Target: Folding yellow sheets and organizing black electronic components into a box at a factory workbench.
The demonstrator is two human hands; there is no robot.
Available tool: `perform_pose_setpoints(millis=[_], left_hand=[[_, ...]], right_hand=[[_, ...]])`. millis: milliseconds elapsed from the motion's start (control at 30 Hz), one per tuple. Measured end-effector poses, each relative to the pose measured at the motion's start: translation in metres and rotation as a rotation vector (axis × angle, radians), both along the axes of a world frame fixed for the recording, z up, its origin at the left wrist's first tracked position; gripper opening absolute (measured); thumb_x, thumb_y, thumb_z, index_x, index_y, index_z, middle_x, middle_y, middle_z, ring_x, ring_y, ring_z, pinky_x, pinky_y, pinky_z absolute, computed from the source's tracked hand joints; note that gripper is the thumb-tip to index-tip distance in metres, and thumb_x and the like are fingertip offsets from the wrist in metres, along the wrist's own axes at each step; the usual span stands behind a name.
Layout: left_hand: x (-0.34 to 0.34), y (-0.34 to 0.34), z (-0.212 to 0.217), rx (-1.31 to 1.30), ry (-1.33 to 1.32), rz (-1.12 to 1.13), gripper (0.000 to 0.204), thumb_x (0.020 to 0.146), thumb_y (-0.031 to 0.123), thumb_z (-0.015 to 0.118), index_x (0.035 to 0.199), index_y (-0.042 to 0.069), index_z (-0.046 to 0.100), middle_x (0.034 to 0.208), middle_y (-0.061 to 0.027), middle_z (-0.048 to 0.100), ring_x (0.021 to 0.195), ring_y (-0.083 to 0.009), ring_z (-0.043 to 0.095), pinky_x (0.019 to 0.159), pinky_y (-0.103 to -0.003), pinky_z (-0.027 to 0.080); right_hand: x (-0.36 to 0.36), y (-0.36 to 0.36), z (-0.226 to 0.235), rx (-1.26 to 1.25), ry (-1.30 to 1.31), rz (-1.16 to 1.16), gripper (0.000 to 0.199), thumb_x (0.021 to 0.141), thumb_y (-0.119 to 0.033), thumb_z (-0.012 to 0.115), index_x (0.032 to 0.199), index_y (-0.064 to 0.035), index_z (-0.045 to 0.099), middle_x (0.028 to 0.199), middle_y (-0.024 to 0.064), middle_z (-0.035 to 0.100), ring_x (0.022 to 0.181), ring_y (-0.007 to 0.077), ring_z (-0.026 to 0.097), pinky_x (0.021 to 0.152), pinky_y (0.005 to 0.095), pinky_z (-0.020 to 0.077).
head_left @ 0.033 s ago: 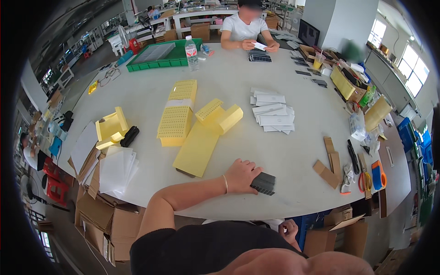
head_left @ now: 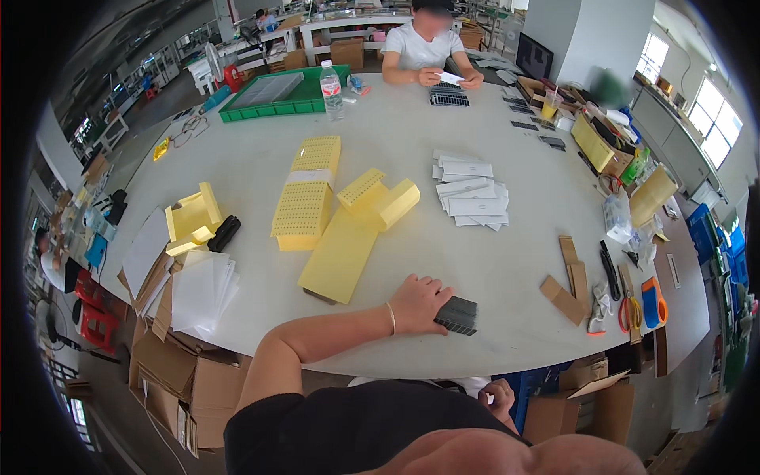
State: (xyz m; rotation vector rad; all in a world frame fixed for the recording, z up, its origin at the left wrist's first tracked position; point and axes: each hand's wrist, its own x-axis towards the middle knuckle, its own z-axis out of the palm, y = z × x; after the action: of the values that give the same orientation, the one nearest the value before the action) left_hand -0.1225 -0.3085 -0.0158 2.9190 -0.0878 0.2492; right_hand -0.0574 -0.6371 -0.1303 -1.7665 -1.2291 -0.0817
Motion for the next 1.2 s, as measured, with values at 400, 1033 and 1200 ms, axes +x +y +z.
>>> perform_pose_setpoints(millis=[400,1033,1200], left_hand=[[-0.001,-0.04,0.005,-0.014,0.007,0.079,0.075,0.064,0.052,0.071,0.12,0.007,0.049,0.094,-0.0094,0.058,0.088,-0.0244,0.057,0.072,-0.04,0.038],[-0.017,0.007,-0.035,-0.514,-0.155,-0.068,0.108,0.057,0.018,0.085,0.143,0.005,0.021,0.116,-0.0158,0.046,0.106,-0.033,0.047,0.092,-0.043,0.039],[-0.009,-0.002,-0.034,-0.559,-0.12,-0.15,0.102,0.059,0.019,0.085,0.14,0.003,0.024,0.103,-0.0128,0.05,0.094,-0.0307,0.051,0.086,-0.043,0.041]], right_hand=[[0.052,0.104,0.093,-0.329,-0.037,-0.071,0.108,0.058,-0.02,0.082,0.144,-0.0007,0.019,0.125,0.0113,0.056,0.121,0.0303,0.047,0.102,0.0463,0.0301],[0.045,0.114,0.089,-0.316,0.035,-0.08,0.111,0.062,-0.024,0.081,0.147,-0.0034,0.013,0.129,0.0075,0.054,0.122,0.031,0.044,0.106,0.0438,0.0266],[0.022,0.085,0.088,-0.302,0.155,-0.137,0.103,0.061,-0.024,0.082,0.144,-0.0033,0.024,0.12,0.0103,0.057,0.113,0.0331,0.048,0.1,0.0441,0.0342]])
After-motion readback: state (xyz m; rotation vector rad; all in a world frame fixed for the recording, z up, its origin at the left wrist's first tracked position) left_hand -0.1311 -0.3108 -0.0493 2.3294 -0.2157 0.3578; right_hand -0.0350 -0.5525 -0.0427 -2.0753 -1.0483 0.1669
